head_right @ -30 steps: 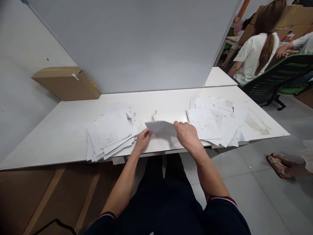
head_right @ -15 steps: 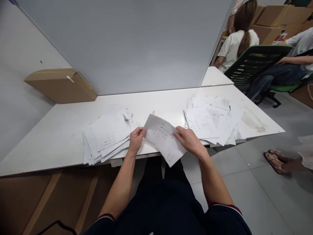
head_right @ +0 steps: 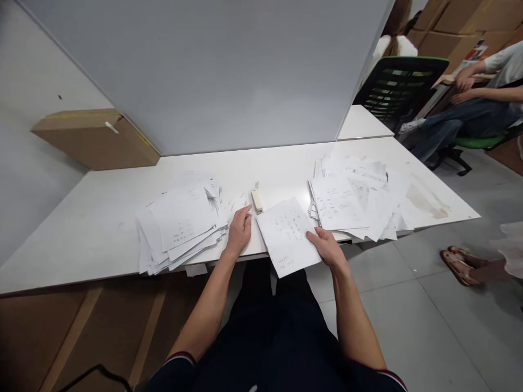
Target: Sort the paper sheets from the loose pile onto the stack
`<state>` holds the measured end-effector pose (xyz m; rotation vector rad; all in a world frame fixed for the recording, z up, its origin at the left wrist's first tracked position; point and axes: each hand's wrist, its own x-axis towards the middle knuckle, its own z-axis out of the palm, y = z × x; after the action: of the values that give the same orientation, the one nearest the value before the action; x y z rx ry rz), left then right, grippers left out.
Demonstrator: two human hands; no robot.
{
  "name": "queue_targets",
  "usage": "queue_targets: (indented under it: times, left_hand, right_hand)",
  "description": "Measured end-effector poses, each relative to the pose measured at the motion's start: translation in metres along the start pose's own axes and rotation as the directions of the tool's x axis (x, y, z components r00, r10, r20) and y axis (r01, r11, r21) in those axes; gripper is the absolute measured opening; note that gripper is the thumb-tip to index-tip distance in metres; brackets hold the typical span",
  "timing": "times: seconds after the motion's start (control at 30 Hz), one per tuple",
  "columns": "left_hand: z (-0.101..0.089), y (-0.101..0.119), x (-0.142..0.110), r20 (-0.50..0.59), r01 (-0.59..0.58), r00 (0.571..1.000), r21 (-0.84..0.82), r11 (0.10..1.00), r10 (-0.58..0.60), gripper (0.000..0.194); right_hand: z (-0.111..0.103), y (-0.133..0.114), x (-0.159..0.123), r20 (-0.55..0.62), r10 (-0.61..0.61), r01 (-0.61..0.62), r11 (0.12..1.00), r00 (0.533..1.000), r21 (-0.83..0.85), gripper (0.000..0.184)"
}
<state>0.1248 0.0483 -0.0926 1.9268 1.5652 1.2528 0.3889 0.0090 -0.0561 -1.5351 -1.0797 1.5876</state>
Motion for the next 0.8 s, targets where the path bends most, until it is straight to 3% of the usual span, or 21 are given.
queue_targets:
  times: [0.23,0.8]
  left_hand:
    - [0.001,-0.002,0.001,0.083,-0.033,0.996,0.112,0.993,0.024,0.046]
    - [0.01,-0.009,0.0,0.093,-0.068,0.995,0.307,0.949,0.041,0.059]
  right_hand:
    - [0.007,-0.007,0.014,-0.035,-0.004,0.004,1.0,0.999,-0.012,0.036]
    - [0.014,-0.008,0.023,-0.053,-0.033,0.03,0.998,0.998,-0.054,0.035]
